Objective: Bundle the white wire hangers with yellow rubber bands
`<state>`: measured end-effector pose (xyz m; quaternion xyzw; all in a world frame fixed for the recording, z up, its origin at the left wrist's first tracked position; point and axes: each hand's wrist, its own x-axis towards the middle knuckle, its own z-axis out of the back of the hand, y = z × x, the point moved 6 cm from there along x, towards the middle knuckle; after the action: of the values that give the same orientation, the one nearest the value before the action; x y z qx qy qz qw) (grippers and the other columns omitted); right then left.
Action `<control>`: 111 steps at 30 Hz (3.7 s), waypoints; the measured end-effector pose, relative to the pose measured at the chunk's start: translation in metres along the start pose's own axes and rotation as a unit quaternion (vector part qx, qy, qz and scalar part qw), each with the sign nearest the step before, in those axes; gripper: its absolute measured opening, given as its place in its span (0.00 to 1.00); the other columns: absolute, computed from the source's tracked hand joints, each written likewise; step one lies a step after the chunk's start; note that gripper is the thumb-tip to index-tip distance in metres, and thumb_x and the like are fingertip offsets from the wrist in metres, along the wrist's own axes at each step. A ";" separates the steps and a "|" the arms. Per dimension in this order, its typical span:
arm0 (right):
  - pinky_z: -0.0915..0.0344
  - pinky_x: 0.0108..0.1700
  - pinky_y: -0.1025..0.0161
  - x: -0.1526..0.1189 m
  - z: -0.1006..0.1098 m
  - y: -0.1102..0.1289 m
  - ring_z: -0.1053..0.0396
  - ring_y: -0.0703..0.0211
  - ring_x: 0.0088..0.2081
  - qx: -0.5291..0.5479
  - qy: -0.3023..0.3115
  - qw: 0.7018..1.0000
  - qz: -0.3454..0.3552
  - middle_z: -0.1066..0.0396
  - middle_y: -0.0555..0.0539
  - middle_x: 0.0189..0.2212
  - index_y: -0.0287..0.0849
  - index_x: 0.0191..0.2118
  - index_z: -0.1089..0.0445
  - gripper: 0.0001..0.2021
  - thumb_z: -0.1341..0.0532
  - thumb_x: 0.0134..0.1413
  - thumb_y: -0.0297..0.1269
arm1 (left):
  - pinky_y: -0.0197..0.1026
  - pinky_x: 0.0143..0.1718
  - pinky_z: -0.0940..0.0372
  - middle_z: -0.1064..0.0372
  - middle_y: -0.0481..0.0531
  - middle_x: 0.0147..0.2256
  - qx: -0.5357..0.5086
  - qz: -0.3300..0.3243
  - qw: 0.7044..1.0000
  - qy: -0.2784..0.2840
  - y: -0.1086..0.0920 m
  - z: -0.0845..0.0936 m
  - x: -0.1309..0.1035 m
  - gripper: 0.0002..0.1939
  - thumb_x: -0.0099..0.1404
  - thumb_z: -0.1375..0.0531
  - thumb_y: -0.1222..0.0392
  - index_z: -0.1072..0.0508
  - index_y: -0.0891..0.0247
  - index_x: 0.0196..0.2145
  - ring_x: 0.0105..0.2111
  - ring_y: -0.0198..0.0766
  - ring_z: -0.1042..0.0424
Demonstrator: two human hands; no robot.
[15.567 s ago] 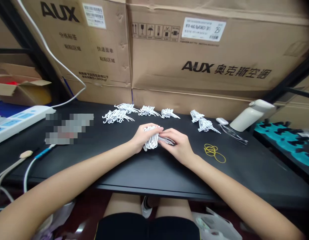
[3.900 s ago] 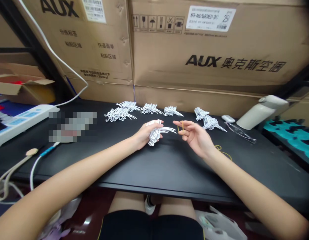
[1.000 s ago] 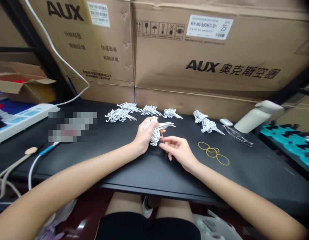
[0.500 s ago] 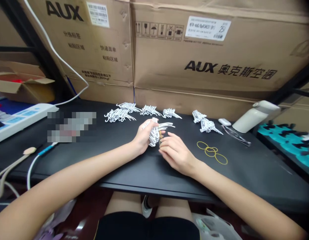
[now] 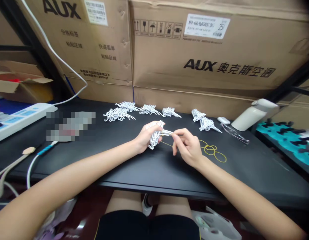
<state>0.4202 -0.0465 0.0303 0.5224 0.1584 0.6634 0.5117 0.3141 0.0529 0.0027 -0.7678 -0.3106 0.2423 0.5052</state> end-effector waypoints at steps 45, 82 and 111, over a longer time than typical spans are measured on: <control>0.26 0.27 0.62 0.002 0.020 -0.006 0.25 0.57 0.23 0.098 -0.204 0.973 -0.037 0.22 0.49 0.24 0.43 0.28 0.23 0.03 0.32 0.46 0.36 | 0.35 0.33 0.37 0.32 0.47 0.33 0.349 -0.249 0.898 0.097 -0.012 -0.032 -0.034 0.20 0.51 0.37 0.64 0.36 0.62 0.43 0.30 0.33 0.32; 0.36 0.37 0.55 0.014 -0.012 0.030 0.37 0.50 0.35 -0.364 0.080 0.923 0.094 0.32 0.41 0.29 0.39 0.35 0.31 0.14 0.40 0.53 0.46 | 0.36 0.23 0.45 0.32 0.48 0.24 0.556 -0.142 0.808 0.132 0.003 -0.028 -0.008 0.03 0.49 0.43 0.63 0.35 0.64 0.23 0.26 0.41 0.31; 0.40 0.40 0.56 0.016 -0.014 0.019 0.40 0.53 0.34 -0.332 0.084 0.936 0.077 0.36 0.46 0.30 0.42 0.35 0.33 0.11 0.39 0.48 0.43 | 0.38 0.26 0.42 0.31 0.49 0.32 0.515 -0.140 0.836 0.125 0.001 -0.029 -0.011 0.19 0.49 0.38 0.60 0.41 0.61 0.37 0.30 0.44 0.29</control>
<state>0.3997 -0.0365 0.0473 0.2753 -0.0689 0.7571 0.5885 0.3263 0.0270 0.0134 -0.3684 -0.1793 0.1959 0.8909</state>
